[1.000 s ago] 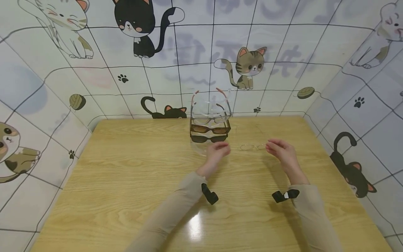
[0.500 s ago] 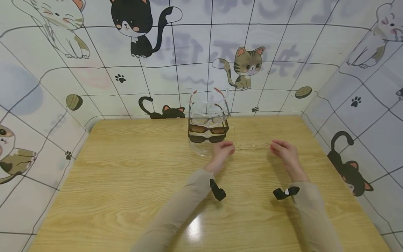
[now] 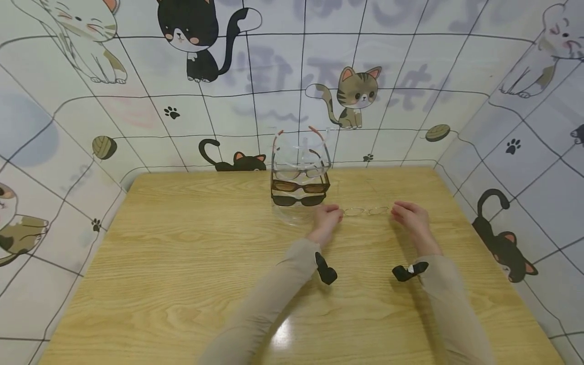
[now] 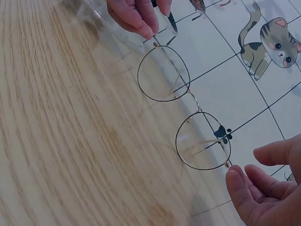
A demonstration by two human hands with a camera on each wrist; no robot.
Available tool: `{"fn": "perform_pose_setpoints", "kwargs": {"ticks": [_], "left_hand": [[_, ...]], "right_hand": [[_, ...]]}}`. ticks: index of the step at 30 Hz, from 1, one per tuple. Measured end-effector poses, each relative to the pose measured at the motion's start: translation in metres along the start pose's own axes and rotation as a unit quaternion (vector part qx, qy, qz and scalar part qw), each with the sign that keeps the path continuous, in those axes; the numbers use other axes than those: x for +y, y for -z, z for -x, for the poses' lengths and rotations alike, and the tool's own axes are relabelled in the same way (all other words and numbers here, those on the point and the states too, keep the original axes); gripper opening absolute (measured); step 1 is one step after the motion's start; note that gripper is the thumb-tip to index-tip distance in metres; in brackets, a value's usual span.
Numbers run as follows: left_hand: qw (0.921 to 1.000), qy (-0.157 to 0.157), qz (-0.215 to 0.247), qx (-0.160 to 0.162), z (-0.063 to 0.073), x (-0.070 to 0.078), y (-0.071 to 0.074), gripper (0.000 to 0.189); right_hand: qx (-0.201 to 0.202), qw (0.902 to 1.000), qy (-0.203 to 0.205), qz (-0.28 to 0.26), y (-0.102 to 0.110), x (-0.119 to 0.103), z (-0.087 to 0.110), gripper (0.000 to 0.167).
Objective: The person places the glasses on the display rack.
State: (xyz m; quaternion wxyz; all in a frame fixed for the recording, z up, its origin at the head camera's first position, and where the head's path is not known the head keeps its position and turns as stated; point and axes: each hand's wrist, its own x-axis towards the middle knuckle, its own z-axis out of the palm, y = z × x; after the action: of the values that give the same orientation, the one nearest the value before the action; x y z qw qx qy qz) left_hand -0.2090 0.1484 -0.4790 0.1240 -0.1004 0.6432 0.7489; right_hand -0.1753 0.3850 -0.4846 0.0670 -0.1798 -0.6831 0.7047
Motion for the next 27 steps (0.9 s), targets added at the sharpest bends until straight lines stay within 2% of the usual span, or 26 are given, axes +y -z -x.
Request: {"fn": "perform_pose_setpoints", "kwargs": {"ticks": [3,5,8,10,18,27], "left_hand": [[0.9998,0.007,-0.015,0.009,-0.002,-0.002,-0.002,0.027],[0.9996,0.012,-0.020,0.016,-0.004,-0.003,-0.004,0.027],[0.9992,0.017,-0.021,0.028,-0.006,-0.004,-0.006,0.024],[0.9989,0.020,-0.022,0.035,-0.007,-0.005,-0.007,0.022],[0.9989,0.024,-0.011,0.040,-0.008,-0.004,-0.010,0.021],[0.9993,0.030,-0.003,0.023,-0.007,-0.005,-0.015,0.021]], "right_hand": [[0.008,0.9999,-0.007,0.013,-0.008,-0.008,0.005,0.045],[0.007,0.9992,-0.006,0.040,-0.012,-0.012,0.006,0.047],[0.025,0.9978,-0.020,0.058,-0.019,-0.016,0.006,0.046],[0.022,0.9959,-0.022,0.085,-0.022,-0.018,0.006,0.046],[0.013,0.9960,-0.043,0.077,-0.025,-0.021,0.002,0.046],[0.014,0.9973,-0.055,0.047,-0.023,-0.020,-0.001,0.044]]}}
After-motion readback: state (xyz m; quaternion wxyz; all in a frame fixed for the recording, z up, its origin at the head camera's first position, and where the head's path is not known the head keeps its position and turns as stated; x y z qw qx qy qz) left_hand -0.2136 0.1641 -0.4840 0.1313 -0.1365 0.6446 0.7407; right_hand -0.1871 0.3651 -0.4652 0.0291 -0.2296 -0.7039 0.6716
